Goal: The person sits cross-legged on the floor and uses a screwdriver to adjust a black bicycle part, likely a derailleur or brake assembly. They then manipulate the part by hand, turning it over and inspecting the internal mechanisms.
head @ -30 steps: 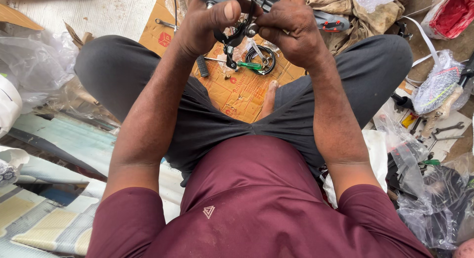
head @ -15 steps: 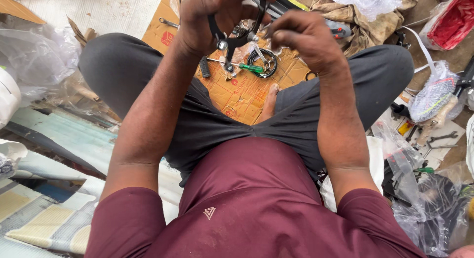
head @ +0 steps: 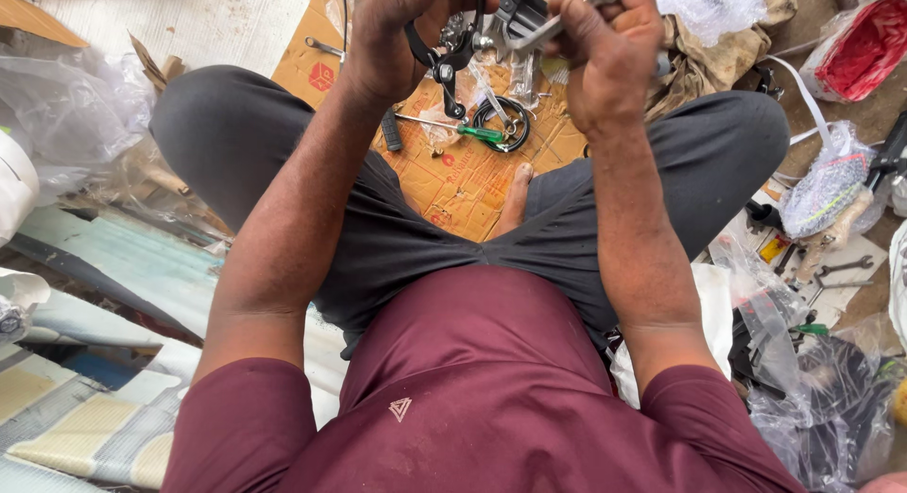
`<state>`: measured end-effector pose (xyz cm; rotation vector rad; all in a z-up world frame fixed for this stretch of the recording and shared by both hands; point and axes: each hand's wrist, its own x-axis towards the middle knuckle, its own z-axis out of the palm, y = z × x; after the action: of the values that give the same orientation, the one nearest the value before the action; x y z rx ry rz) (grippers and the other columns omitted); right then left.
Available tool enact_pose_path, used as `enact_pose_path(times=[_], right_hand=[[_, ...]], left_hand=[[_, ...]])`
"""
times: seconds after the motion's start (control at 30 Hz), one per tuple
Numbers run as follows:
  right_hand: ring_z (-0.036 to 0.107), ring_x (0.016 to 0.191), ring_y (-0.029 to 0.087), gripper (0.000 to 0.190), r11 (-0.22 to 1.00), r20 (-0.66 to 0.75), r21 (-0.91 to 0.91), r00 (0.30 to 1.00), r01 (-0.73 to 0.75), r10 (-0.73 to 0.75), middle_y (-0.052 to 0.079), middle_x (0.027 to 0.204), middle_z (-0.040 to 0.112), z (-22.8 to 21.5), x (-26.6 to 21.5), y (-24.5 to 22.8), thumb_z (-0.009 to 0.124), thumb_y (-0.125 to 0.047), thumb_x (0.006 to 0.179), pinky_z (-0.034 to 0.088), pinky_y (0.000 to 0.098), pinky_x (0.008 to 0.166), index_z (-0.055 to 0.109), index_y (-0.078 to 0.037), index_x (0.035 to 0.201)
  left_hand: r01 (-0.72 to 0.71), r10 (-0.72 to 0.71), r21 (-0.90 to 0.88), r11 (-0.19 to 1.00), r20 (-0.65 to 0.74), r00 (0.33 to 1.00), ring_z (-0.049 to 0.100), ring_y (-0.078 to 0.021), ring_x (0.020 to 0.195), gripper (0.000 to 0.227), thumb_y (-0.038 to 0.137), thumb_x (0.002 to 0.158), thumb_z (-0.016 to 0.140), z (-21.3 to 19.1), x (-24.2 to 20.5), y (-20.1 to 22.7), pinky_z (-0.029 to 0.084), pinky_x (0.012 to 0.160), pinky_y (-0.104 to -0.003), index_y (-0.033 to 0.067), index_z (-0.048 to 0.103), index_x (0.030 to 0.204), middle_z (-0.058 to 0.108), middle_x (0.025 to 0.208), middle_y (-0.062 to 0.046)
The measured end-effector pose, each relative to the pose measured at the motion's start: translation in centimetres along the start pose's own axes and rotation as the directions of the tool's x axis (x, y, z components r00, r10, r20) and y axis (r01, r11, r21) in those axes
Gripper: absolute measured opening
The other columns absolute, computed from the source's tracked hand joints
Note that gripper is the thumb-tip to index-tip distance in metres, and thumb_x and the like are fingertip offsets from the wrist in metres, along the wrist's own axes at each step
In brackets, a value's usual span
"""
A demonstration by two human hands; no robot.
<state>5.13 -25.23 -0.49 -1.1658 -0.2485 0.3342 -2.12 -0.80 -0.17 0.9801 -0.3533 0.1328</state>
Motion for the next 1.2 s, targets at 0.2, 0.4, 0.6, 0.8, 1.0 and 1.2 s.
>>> enact_pose_path(times=[0.2, 0.4, 0.6, 0.8, 1.0, 1.2], right_hand=[[0.074, 0.089, 0.021, 0.023, 0.903, -0.023, 0.409, 0.988, -0.13, 0.153, 0.01, 0.102, 0.075, 1.0, -0.7, 2.5, 0.071, -0.007, 0.104, 0.063, 0.0315, 0.071, 0.058, -0.007, 0.123], [0.075, 0.09, 0.022, 0.017, 0.894, 0.031, 0.399, 0.978, -0.203, 0.208, 0.008, 0.099, 0.074, 1.3, -0.9, 3.3, 0.068, -0.01, 0.105, 0.063, 0.0349, 0.074, 0.059, -0.009, 0.119], [0.073, 0.084, 0.019, 0.012, 0.895, 0.025, 0.373, 0.967, -0.244, 0.253, 0.006, 0.093, 0.072, 0.8, -1.0, 2.9, 0.07, -0.009, 0.105, 0.062, 0.035, 0.072, 0.062, -0.009, 0.114], [0.071, 0.076, 0.016, 0.01, 0.883, 0.045, 0.342, 0.944, -0.321, 0.326, 0.005, 0.086, 0.071, 1.0, -1.0, 2.5, 0.074, -0.009, 0.101, 0.058, 0.0308, 0.063, 0.067, -0.008, 0.108], [0.062, 0.06, 0.014, 0.011, 0.9, 0.229, 0.123, 0.895, -0.417, 0.383, 0.007, 0.076, 0.068, 0.4, -1.2, 1.5, 0.078, -0.013, 0.102, 0.049, 0.0271, 0.05, 0.073, -0.004, 0.097], [0.052, 0.061, 0.007, 0.019, 0.941, 0.36, -0.295, 0.894, -0.164, 0.268, 0.003, 0.078, 0.062, -0.1, -1.1, 0.0, 0.075, -0.019, 0.106, 0.042, 0.0227, 0.053, 0.069, -0.001, 0.106]], left_hand=[[0.118, -0.115, 0.028, 0.993, -0.105, 0.988, 0.069, -0.0226, 0.109, 0.05, 0.045, 0.101, 0.07, 1.4, -0.5, 0.3, 0.057, 0.103, -0.041, -0.0017, 0.066, 0.118, 0.069, 0.112, -0.015], [0.155, -0.14, 0.078, 0.985, -0.171, 0.975, 0.072, -0.0222, 0.097, 0.054, 0.05, 0.097, 0.065, 2.7, -0.1, 0.4, 0.059, 0.089, -0.041, -0.0027, 0.069, 0.109, 0.07, 0.101, -0.015], [-0.019, 0.029, 0.096, 0.995, -0.1, 0.995, 0.068, -0.0204, 0.099, 0.049, 0.05, 0.104, 0.064, 0.9, 0.5, -0.5, 0.058, 0.097, -0.042, 0.0015, 0.062, 0.105, 0.064, 0.099, -0.012], [-0.053, 0.055, 0.019, 0.998, -0.066, 0.996, 0.067, -0.0212, 0.106, 0.045, 0.05, 0.105, 0.063, 0.4, 0.3, -1.2, 0.055, 0.099, -0.044, 0.005, 0.062, 0.114, 0.061, 0.104, -0.011], [0.018, -0.009, -0.194, 0.981, 0.049, 0.999, 0.06, -0.0174, 0.124, 0.055, 0.059, 0.106, 0.056, 0.8, 0.3, 0.7, 0.054, 0.103, -0.043, 0.0109, 0.059, 0.134, 0.059, 0.129, -0.007], [0.1, -0.093, -0.228, 0.968, 0.039, 0.995, 0.059, -0.0178, 0.123, 0.055, 0.059, 0.107, 0.056, 0.4, 0.0, -0.1, 0.052, 0.097, -0.04, 0.011, 0.06, 0.133, 0.06, 0.127, -0.007]])
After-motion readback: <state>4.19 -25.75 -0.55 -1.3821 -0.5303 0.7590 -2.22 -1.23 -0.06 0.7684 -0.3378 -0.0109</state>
